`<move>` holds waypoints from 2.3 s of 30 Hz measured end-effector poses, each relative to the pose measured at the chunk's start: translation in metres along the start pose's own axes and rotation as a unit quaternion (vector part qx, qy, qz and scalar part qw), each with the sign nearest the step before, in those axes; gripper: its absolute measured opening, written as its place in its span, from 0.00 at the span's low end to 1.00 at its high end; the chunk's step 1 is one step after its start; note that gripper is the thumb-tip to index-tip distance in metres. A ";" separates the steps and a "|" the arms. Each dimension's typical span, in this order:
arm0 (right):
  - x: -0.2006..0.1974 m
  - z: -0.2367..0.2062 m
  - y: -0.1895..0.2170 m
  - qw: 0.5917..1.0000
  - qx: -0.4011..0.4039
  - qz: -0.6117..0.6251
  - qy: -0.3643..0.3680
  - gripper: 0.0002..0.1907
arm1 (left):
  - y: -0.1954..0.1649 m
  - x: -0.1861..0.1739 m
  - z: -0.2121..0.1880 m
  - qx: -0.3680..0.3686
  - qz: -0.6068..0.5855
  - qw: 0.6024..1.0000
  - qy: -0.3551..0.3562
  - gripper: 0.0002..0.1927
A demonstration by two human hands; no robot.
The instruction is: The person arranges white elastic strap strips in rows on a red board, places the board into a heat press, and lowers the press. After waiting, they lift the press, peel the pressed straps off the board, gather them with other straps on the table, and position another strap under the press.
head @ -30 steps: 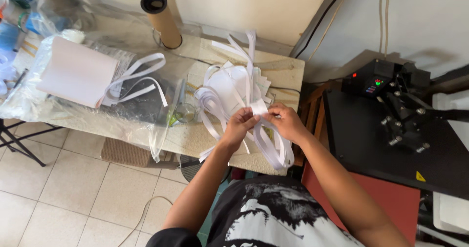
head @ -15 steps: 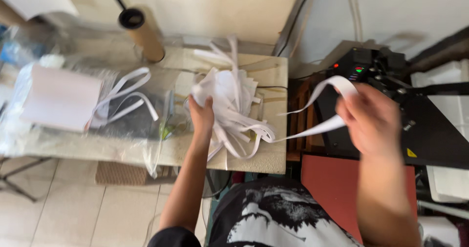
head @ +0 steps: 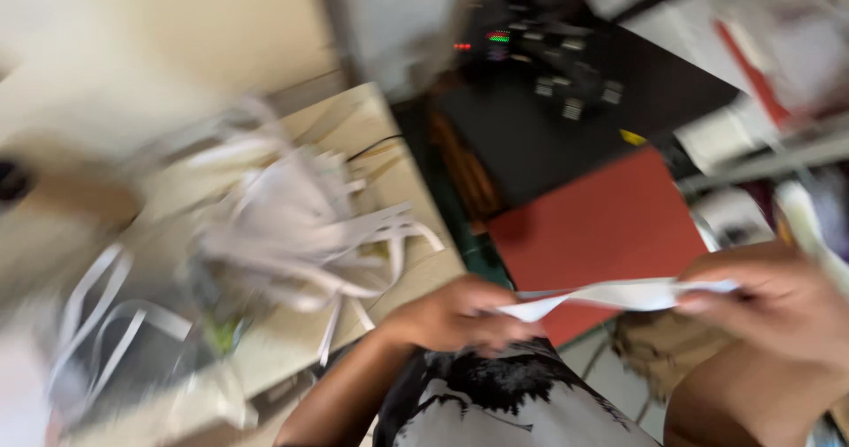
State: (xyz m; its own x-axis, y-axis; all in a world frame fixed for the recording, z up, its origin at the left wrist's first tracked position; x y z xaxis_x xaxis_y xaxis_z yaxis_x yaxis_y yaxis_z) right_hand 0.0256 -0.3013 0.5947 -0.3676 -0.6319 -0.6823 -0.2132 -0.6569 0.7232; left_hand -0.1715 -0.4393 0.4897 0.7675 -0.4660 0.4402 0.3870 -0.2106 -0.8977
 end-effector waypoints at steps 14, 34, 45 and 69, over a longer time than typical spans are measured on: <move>-0.123 -0.285 -0.133 0.829 0.509 -0.117 -0.198 0.07 | 0.079 -0.037 0.125 -0.036 0.132 0.987 0.079 0.06; 0.002 -0.401 -0.708 0.828 0.552 -0.086 0.050 0.17 | 0.553 -0.102 0.147 -0.328 0.190 0.749 -0.543 0.19; 0.002 -0.249 -0.794 0.875 0.275 -0.368 -0.154 0.40 | 0.541 -0.129 0.164 -0.481 0.316 0.558 -0.598 0.34; 0.022 -0.268 -0.878 0.874 0.392 -0.207 -0.199 0.29 | 0.556 -0.121 0.148 -0.369 0.239 0.490 -0.753 0.32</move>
State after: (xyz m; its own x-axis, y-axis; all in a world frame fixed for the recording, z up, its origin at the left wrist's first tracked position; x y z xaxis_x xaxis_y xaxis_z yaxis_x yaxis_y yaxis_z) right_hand 0.4473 0.1511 -0.0838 -0.3645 -0.1124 -0.9244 -0.8998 -0.2132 0.3808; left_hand 0.0270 -0.3729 -0.0600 0.4022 0.4316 -0.8074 0.1155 -0.8988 -0.4229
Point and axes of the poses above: each hand's wrist, its own z-axis towards the middle knuckle, its own x-axis out of the palm, y = z × x, the point moved 10 cm from there along z, towards the middle knuckle, and after that the axes turned 3 degrees about -z, right-handed, at the moved point
